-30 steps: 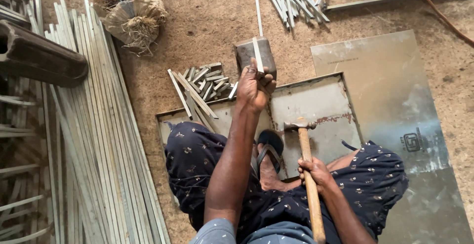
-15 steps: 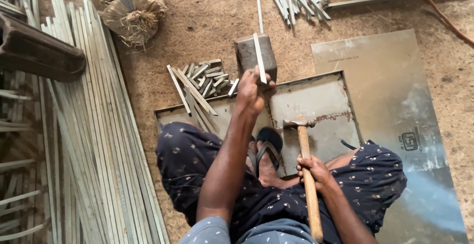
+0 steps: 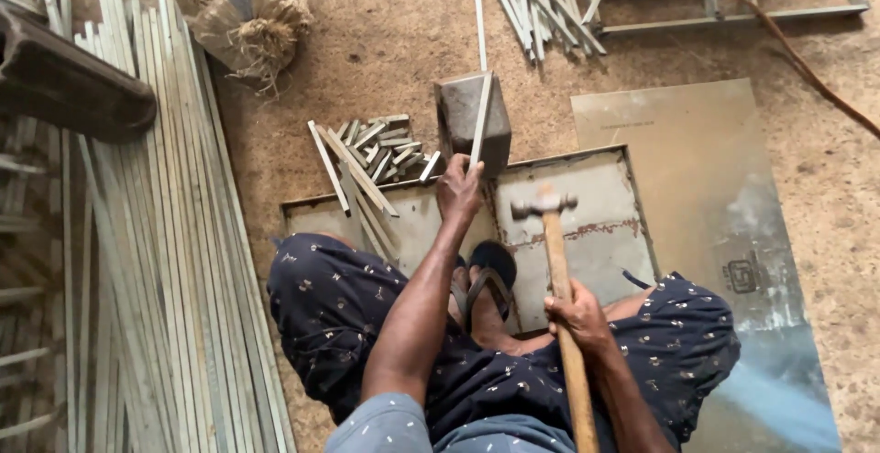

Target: Hammering and shaping metal rods on a makeshift anvil on the floor.

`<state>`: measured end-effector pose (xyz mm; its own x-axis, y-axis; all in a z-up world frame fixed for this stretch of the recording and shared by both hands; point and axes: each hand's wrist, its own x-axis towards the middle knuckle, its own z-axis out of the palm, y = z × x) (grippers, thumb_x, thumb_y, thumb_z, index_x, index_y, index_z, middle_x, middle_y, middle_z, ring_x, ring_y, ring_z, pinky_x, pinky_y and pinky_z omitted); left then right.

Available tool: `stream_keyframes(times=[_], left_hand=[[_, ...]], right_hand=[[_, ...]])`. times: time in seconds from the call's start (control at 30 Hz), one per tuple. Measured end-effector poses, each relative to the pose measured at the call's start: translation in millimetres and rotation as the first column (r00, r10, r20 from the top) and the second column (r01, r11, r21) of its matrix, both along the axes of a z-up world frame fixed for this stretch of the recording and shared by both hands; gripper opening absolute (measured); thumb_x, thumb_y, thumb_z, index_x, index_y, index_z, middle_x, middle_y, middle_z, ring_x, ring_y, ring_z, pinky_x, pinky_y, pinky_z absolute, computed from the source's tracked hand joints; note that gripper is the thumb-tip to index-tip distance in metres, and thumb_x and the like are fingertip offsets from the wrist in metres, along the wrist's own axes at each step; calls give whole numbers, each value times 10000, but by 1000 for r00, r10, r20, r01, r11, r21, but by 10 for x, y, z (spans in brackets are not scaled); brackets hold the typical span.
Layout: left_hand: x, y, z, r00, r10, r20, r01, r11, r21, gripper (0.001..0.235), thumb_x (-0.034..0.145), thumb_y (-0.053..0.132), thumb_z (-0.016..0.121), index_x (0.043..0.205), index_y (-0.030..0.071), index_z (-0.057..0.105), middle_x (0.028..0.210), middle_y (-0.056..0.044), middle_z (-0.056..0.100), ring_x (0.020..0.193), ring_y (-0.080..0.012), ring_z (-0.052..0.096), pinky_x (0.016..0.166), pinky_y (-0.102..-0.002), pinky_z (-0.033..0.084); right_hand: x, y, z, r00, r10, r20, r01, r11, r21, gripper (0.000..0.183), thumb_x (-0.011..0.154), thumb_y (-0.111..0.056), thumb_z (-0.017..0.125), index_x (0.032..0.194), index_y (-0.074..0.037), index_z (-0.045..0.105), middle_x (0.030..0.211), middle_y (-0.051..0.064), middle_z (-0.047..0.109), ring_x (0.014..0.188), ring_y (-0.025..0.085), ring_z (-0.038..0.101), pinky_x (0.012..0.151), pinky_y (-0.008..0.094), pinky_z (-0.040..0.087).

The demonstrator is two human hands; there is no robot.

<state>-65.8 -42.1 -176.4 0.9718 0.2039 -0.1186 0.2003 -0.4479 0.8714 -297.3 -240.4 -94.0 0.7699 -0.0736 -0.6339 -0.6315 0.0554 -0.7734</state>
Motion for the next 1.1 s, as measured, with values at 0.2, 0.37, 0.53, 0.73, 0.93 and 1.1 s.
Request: stream_keyframes(times=[0.2,0.37,0.53,0.73,0.93,1.1], left_hand=[[-74,126,652,919,-106,-380,-111,855,-506,299,1015,373,557,1078,97,654,726,-79,712,439,-178,624,359,-332,469],[-65,120,834,863,-87,-498,-145,901,-408,299,1016,382,542,1047,114,670,694,-67,690,436,-184,625,368,-348,479],[-45,124,862,867,-84,-492,-82,948,-306,339,1032,393,507,989,95,663,684,-67,706,445,-207,662,384,-358,511],[-187,73,599,839,-138,-526,-86,921,-379,328,1022,383,551,976,81,669,663,-83,686,441,-203,656,373,-358,497],[-270,67,628,881,-244,-406,-90,755,-649,272,1022,302,579,1161,73,629,760,-86,677,499,-175,641,407,-317,489],[-323,-169,422,879,-392,-271,14,589,-808,288,1011,206,620,1242,40,571,813,-104,688,601,-181,683,465,-315,531]], right_hand=[[533,214,1491,918,158,364,-40,949,-312,403,881,-191,711,1188,-1,532,758,64,649,589,138,642,505,286,574],[1309,483,1710,709,165,685,185,894,-407,354,1007,-192,696,1140,-8,423,835,70,631,675,132,636,576,275,549],[1828,361,564,833,383,398,97,608,-788,295,1060,-212,585,1199,-17,414,655,109,607,540,243,659,479,371,579],[1249,358,944,906,398,144,-136,597,-791,407,963,-320,633,1289,-96,539,695,103,656,567,244,647,528,417,542],[366,278,822,1000,-11,-20,6,966,-257,513,843,-208,717,1292,-82,505,683,86,624,466,152,576,371,299,493],[-127,-272,-412,984,-84,-155,79,996,-38,410,899,-163,711,1211,34,532,721,77,621,471,152,568,366,286,483]])
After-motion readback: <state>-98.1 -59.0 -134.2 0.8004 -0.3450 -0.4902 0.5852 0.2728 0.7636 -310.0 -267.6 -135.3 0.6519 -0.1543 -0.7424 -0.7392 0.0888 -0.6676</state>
